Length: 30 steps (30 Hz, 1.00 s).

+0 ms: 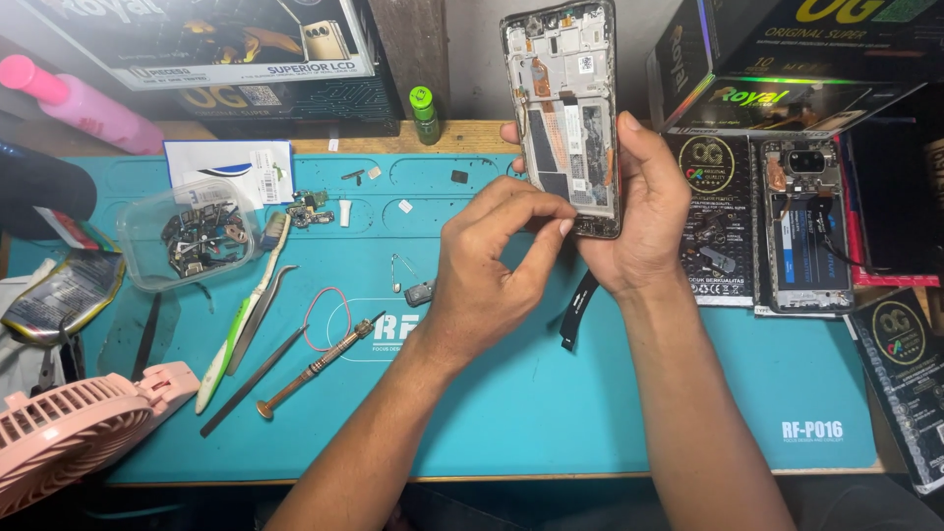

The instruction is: Removing internal components from a smartphone using a prying tool at a repair bench.

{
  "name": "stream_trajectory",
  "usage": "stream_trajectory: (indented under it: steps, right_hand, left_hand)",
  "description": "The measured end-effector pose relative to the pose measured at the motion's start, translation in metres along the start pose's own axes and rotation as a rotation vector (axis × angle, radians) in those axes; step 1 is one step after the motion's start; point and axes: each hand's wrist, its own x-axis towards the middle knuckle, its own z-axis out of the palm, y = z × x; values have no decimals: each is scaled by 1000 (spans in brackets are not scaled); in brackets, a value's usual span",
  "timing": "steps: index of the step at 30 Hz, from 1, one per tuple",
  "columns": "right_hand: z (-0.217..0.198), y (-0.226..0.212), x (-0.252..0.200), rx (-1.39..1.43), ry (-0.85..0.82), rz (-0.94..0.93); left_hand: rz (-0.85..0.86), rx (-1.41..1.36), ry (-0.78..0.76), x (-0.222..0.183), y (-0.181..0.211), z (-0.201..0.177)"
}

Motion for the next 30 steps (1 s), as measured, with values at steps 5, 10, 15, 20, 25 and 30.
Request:
stream_trajectory:
  steps: [5,10,15,20,25,30]
  right_hand:
    - [-2,1,1,3,-16,-5]
    - [3,0,0,-56,14,21]
    - [3,2,-1,-82,20,57]
    - [0,3,-1,-86,-15,49]
    - [-1,4,0,-82,-12,80]
    - [2,3,0,-101,-30,95]
  left_hand:
    - [24,-11,-11,0,1,-1]
    - [147,74,-54,-1,-2,-4]
    - [182,81,-78,-1,-2,-5]
    - [92,46,-94,-2,-2,-6]
    - [40,19,-90,-1,-1,-6]
    - [20,7,-95,-1,-2,-6]
